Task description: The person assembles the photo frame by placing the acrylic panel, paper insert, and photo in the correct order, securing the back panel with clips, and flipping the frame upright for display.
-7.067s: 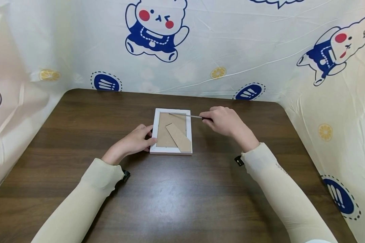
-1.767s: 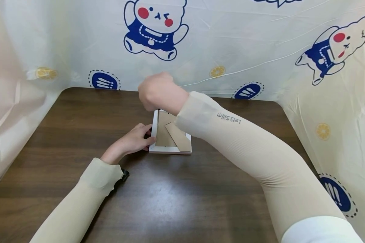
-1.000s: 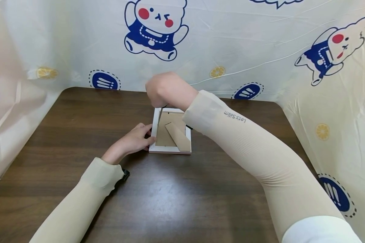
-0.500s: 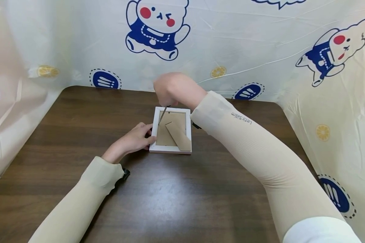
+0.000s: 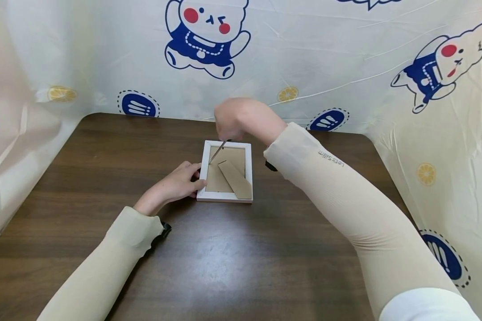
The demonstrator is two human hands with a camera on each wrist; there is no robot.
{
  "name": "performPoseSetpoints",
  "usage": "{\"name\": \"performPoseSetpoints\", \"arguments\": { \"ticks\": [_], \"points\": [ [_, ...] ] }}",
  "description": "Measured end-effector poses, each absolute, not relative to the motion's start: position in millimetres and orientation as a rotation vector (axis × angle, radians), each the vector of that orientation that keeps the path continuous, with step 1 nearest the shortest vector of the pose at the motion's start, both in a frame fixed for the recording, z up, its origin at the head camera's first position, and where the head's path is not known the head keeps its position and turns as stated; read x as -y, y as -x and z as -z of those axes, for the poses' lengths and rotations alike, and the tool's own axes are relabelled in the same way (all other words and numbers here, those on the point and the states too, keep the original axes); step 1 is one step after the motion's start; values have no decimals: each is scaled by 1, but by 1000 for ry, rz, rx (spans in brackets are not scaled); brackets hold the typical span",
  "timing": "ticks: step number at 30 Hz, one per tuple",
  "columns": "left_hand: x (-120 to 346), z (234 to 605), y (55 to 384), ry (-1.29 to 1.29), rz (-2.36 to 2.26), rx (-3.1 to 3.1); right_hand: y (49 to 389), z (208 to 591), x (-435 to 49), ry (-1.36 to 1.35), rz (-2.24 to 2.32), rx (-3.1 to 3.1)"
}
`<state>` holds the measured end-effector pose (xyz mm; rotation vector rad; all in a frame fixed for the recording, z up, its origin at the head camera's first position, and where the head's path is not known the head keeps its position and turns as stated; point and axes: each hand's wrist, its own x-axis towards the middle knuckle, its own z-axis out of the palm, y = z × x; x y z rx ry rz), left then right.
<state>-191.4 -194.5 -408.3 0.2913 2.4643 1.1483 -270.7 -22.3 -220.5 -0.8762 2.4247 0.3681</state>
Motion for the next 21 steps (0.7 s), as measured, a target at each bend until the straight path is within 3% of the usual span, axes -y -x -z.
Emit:
{"name": "performPoseSetpoints", "arguments": {
  "ticks": [21],
  "points": [
    [195,410,192,-291,-1165,-2465,279,231,-11,891,-176,-2444]
  ]
}}
